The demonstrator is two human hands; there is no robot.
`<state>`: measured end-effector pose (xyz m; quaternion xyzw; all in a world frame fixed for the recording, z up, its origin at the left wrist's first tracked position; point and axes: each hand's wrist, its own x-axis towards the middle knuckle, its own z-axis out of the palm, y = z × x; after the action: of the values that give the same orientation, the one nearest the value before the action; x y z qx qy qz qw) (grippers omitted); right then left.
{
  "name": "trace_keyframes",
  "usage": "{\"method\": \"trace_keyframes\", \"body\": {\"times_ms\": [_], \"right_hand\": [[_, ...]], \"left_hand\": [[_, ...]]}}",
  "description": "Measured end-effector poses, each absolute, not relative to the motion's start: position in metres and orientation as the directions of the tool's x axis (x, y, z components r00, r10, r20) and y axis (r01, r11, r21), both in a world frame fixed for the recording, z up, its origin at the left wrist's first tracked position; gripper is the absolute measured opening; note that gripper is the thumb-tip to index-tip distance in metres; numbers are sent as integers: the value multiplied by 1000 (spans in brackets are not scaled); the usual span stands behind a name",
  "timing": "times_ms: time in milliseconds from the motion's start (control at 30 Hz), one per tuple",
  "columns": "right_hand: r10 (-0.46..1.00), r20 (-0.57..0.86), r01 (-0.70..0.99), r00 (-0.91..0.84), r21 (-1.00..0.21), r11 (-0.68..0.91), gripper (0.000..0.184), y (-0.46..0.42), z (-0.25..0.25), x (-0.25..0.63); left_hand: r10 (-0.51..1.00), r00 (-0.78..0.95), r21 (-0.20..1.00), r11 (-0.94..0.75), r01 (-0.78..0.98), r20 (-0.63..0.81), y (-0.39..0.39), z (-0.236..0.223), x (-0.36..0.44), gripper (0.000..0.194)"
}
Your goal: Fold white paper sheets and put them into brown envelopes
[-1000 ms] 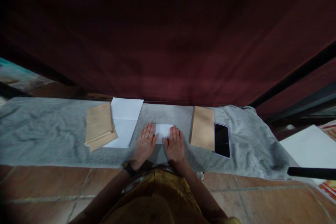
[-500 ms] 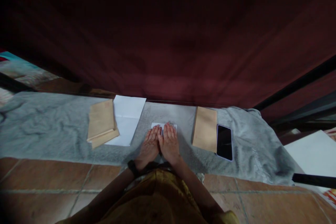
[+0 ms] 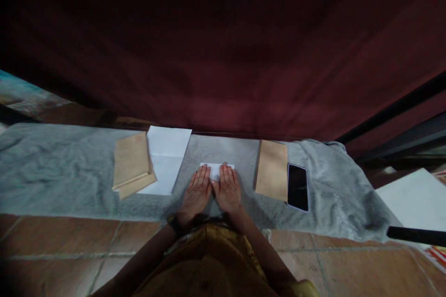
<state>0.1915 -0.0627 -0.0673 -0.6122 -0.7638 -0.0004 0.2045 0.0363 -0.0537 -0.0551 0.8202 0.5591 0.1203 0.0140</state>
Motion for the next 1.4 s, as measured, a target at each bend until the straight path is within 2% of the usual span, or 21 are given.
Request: {"method": "trace_keyframes", "body": {"times_ms": [200, 333, 600, 800, 900, 967, 1067, 1133, 1233, 1400], "right_hand": [[921, 373, 955, -111, -215, 202, 60, -65, -69, 201], [930, 359, 960, -77, -226, 167, 61, -67, -70, 210], [944, 326, 958, -45, -255, 134, 61, -69, -71, 216], [941, 335, 951, -33, -278, 132, 57, -69, -66, 217], [938, 346, 925, 1, -356, 130, 56, -69, -65, 221], [936, 350, 881, 46, -455, 127, 56, -69, -65, 224], [916, 371, 782, 154, -612, 116, 58, -71, -63, 230], [891, 398, 727, 220, -676, 122, 58, -74, -60, 233], [865, 433, 700, 255, -699, 143, 57, -78, -54, 234], [883, 439, 743, 167, -644, 179, 54, -82, -50, 233]], "left_hand": [[937, 284, 153, -318, 936, 205, -52, -53, 22, 58], [941, 258, 168, -296, 940, 218, -54, -51, 15, 57], [924, 294, 291, -359, 887, 243, -22, -44, 12, 53], [919, 373, 274, -394, 877, 130, 8, -25, 26, 49], [928, 358, 313, -373, 873, 107, 16, -17, 27, 35], [928, 348, 374, -372, 849, 132, 18, -6, 26, 24], [909, 332, 465, -415, 782, 253, 12, 18, 26, 19], [874, 337, 486, -476, 733, 349, 3, 32, 27, 19], [831, 396, 440, -547, 712, 390, -14, 33, 25, 22], [805, 532, 288, -591, 753, 261, -42, -13, 14, 26]]}}
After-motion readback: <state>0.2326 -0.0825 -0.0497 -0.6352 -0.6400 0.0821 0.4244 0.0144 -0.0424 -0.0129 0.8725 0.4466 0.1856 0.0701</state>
